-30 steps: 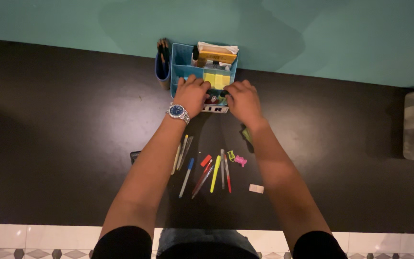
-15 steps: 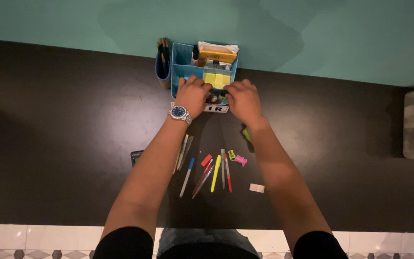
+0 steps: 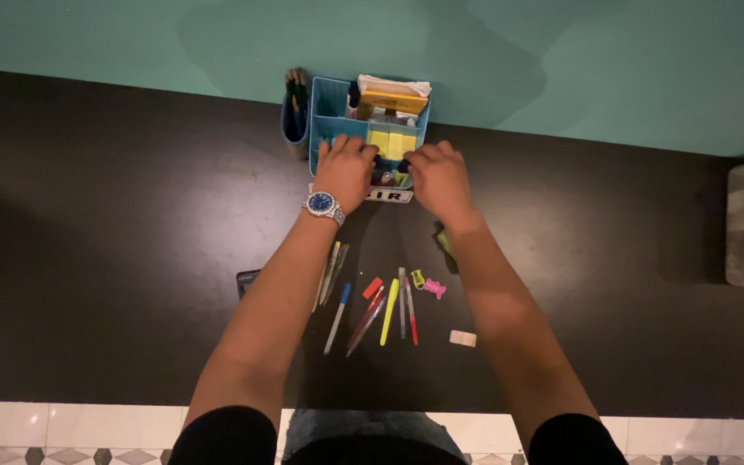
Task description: The person picks up various stationery items including pens, a calculator, an eraser, and a sharpener, wipes them with a green cloth, and places them into different compartments of a blue desk organizer.
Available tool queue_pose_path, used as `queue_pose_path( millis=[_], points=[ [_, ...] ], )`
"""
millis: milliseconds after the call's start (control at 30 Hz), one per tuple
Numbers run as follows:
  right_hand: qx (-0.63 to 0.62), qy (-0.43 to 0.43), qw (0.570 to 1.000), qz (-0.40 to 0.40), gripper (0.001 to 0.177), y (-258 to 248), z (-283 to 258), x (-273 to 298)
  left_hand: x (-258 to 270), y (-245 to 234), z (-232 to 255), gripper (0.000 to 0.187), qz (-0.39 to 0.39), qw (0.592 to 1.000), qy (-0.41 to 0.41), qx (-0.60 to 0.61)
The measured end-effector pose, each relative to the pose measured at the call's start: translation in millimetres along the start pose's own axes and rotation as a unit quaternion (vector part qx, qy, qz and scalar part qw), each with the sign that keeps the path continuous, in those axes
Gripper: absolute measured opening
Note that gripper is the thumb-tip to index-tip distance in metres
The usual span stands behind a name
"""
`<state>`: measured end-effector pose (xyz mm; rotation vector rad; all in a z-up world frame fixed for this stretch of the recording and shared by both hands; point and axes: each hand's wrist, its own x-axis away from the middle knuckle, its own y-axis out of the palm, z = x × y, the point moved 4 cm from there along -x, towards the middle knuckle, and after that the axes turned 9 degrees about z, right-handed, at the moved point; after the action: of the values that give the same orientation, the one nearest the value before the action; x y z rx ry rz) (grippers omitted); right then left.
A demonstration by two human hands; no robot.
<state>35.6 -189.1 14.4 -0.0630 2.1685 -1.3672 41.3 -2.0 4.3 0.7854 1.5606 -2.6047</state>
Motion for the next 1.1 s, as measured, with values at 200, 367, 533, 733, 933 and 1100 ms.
queue_pose_path(
  millis=[200,367,533,733,933,1100],
  points=[
    [0.025,-0.016,1.000,0.009,0.022,1,-1,-1,-3,-21,22,0.025,0.049,0.995,0.069,0.057],
    [0.032,-0.024,0.999,0.009,0.022,-3,-1,-3,-7,-14,30,0.010,0.052,0.992,0.115,-0.003],
    [0.029,-0.040,0.999,0.014,0.023,-4,-1,-4,-6,-4,28,0.009,0.037,0.992,0.115,-0.021],
    [0.023,-0.032,0.999,0.005,0.026,-4,0,-3,-7,-10,29,0.007,0.045,0.992,0.113,-0.018],
    [-0.007,-0.020,1.000,0.017,0.034,-11,-6,-3,-4,-13,31,0.008,0.040,0.994,0.101,-0.007],
    [-0.005,-0.001,0.999,0.040,0.034,-22,-10,-1,0,-16,34,0.007,0.043,0.994,0.099,-0.009]
  ],
)
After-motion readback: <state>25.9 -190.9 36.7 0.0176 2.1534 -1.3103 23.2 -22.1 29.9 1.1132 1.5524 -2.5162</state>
